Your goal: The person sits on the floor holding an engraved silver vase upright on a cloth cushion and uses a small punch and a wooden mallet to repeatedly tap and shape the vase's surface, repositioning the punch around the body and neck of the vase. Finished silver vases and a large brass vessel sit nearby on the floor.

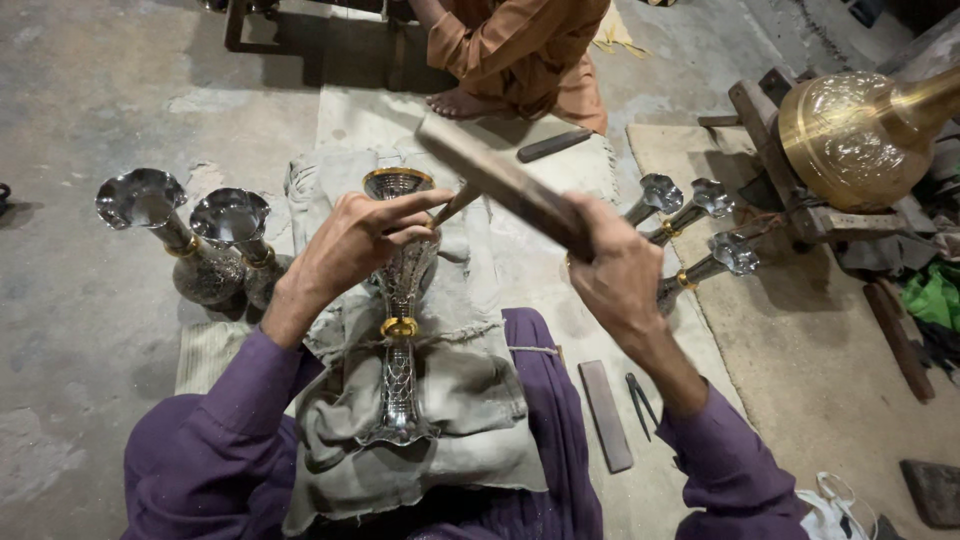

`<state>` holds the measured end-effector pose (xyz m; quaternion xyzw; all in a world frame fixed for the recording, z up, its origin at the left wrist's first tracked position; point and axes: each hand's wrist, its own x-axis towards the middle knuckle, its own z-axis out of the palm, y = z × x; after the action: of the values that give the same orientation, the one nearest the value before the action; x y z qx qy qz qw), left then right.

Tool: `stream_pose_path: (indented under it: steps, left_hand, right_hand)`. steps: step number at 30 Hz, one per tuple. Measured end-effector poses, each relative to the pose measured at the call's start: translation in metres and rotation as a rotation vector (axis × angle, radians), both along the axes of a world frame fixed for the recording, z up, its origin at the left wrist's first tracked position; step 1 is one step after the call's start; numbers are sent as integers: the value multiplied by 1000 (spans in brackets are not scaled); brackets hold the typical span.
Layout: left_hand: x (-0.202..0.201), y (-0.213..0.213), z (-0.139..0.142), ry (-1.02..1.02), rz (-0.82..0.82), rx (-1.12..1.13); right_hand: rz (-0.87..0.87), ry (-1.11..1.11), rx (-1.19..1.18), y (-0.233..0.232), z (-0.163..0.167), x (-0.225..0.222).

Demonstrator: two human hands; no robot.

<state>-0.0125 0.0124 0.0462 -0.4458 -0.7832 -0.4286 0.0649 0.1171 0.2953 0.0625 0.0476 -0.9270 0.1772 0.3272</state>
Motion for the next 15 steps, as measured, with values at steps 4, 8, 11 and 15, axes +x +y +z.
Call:
stream_pose_path:
  steps: [4, 8, 11, 15]
  left_hand:
    - [-1, -1, -3, -14, -39, 46]
    - [-4, 1, -10, -34, 16, 15]
    - [-3, 3, -17, -1, 14, 131]
    - [-1, 3, -20, -39, 45, 114]
  right_hand:
    - [159, 48, -322, -5, -3, -5]
    - [-157, -273, 99, -7, 9, -6]
    - [-88, -209, 80, -8, 25, -5]
    - [122, -96, 85, -11, 41, -7]
